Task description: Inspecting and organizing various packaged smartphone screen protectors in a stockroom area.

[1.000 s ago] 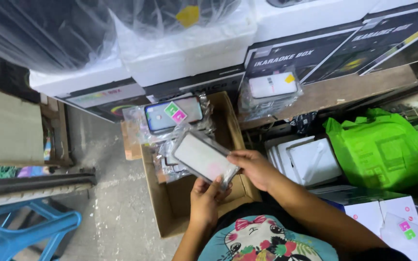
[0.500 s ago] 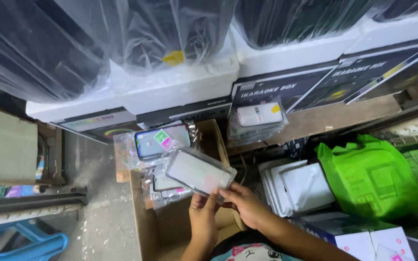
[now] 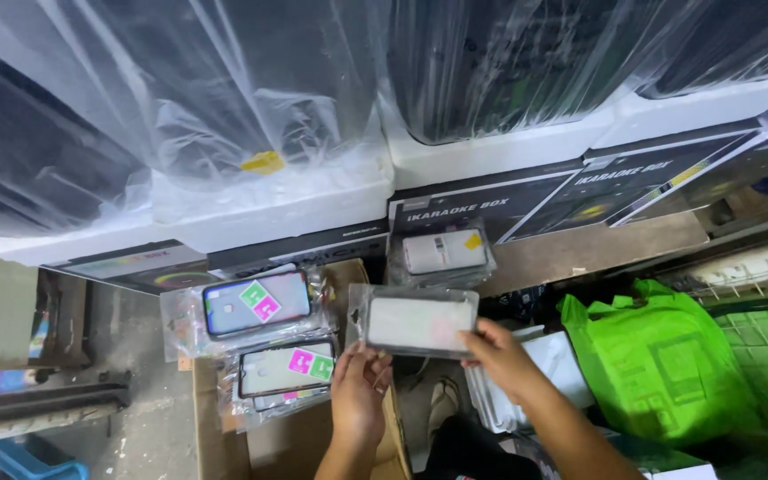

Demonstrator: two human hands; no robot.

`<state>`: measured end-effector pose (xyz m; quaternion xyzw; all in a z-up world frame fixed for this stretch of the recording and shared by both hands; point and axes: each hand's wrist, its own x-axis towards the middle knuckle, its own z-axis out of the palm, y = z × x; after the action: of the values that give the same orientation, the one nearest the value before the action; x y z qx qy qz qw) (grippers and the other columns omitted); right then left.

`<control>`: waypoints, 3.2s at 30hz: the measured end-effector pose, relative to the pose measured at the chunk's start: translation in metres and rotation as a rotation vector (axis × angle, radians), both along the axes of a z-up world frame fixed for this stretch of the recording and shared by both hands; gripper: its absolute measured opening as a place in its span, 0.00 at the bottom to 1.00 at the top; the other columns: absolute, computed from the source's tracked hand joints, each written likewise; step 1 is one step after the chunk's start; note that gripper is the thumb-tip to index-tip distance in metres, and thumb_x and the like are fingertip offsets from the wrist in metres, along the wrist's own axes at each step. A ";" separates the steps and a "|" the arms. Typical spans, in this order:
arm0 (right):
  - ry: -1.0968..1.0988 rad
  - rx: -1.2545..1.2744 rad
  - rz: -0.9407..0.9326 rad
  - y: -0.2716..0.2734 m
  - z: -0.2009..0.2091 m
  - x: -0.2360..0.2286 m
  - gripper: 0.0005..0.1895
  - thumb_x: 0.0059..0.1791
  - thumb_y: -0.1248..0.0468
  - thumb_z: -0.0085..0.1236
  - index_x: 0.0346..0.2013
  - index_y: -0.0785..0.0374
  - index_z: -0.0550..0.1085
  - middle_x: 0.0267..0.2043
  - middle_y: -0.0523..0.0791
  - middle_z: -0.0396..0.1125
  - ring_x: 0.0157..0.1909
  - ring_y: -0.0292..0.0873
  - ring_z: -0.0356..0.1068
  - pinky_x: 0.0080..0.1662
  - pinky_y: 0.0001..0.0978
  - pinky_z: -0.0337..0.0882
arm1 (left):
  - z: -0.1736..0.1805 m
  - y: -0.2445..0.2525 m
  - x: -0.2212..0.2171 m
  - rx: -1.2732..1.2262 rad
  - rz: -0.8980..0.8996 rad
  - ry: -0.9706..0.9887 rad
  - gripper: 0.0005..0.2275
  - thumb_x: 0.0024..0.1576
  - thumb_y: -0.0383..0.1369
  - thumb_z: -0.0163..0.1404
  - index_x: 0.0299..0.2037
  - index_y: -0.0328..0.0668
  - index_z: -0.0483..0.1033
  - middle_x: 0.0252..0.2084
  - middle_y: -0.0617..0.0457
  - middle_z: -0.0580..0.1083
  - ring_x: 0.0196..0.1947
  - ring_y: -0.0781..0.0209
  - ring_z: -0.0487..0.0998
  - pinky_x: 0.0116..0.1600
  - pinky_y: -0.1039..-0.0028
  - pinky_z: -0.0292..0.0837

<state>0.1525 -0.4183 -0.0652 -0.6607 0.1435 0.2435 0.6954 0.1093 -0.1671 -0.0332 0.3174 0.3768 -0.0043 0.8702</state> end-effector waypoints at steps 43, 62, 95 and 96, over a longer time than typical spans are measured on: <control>-0.519 -1.040 -0.015 -0.012 0.026 0.116 0.42 0.52 0.42 0.55 0.71 0.67 0.58 0.64 0.64 0.59 0.62 0.69 0.62 0.59 0.56 0.63 | -0.021 0.007 0.002 -0.262 -0.162 -0.082 0.14 0.61 0.34 0.46 0.54 0.36 0.68 0.53 0.42 0.75 0.51 0.48 0.79 0.58 0.54 0.77; -0.637 -0.640 0.279 0.231 -0.047 -0.016 0.23 0.47 0.58 0.66 0.53 0.65 0.73 0.44 0.49 0.71 0.35 0.43 0.72 0.38 0.35 0.73 | -0.123 0.166 -0.105 -0.346 0.335 0.211 0.12 0.60 0.35 0.47 0.53 0.46 0.70 0.49 0.51 0.77 0.47 0.51 0.79 0.52 0.60 0.75; -0.414 -0.558 0.148 0.243 -0.068 -0.025 0.06 0.50 0.65 0.59 0.40 0.63 0.76 0.28 0.43 0.71 0.28 0.37 0.67 0.34 0.31 0.68 | -0.101 0.169 -0.055 -0.192 0.025 0.198 0.13 0.59 0.39 0.51 0.51 0.45 0.71 0.48 0.53 0.73 0.53 0.49 0.74 0.58 0.51 0.70; -0.423 -0.592 0.144 0.244 -0.064 -0.027 0.06 0.49 0.65 0.60 0.40 0.63 0.76 0.28 0.43 0.71 0.28 0.37 0.67 0.34 0.31 0.68 | -0.103 0.170 -0.052 -0.181 0.014 0.193 0.14 0.60 0.39 0.52 0.51 0.43 0.72 0.48 0.52 0.73 0.52 0.50 0.75 0.56 0.52 0.72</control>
<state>0.1259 -0.1738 -0.1295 -0.8774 0.0139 0.0980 0.4695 0.0578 0.0025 -0.1359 0.2332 0.4593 -0.0626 0.8548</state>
